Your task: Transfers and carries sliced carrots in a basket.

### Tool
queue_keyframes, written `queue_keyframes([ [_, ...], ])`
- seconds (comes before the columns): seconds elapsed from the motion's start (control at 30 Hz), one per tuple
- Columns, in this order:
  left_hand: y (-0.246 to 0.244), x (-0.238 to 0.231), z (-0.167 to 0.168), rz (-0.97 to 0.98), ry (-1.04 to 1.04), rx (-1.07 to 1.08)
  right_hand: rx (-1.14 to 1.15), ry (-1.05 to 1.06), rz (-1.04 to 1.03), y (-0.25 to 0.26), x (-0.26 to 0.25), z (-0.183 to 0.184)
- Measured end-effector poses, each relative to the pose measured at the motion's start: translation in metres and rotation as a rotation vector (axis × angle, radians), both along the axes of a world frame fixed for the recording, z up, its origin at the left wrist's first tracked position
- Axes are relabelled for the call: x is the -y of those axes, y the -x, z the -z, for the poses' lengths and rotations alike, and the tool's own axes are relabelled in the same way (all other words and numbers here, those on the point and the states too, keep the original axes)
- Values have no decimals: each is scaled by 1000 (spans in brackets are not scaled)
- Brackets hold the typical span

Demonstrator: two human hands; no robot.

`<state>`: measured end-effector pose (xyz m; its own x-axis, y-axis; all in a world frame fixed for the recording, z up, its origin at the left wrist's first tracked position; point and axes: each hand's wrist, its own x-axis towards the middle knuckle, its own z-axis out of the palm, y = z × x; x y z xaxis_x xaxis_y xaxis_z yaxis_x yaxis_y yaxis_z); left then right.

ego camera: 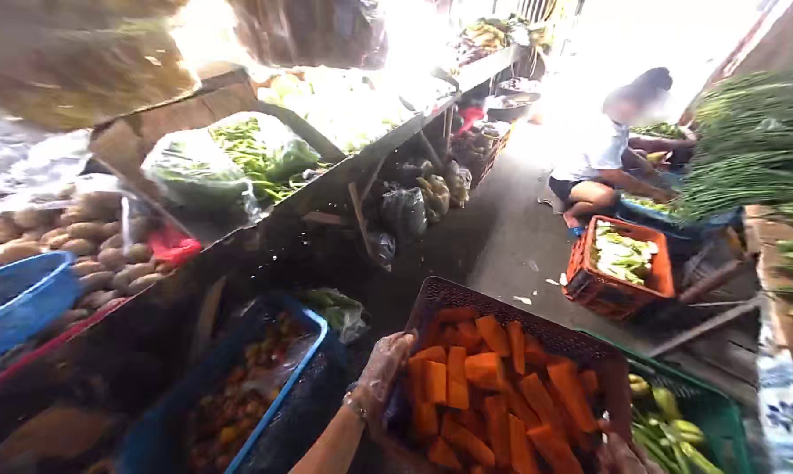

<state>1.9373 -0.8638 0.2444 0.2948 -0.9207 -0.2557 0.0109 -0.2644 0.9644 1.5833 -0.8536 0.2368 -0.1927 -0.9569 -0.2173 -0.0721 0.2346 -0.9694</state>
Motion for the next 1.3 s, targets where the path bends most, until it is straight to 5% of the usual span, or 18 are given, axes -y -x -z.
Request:
queue_keyframes([
  [0.17, 26, 152, 16, -1, -34, 23, -1, -21, 14, 27, 152, 15],
  [0.43, 49, 357, 0, -108, -58, -36, -49, -56, 12, 45, 359, -17],
  [0.57, 64, 476, 21, -77, -72, -81, -29, -24, 40, 58, 470, 7],
  [0.73, 88, 647, 56, 12, -108, -117, -67, -105, 106, 76, 618, 40],
  [1.03, 153, 928, 45, 295, -158, -52, 32, -172, 277, 135, 825, 56],
  [1.3, 243, 1131, 76, 512, -238, 116, 23, -250, 194, 233, 1005, 103],
])
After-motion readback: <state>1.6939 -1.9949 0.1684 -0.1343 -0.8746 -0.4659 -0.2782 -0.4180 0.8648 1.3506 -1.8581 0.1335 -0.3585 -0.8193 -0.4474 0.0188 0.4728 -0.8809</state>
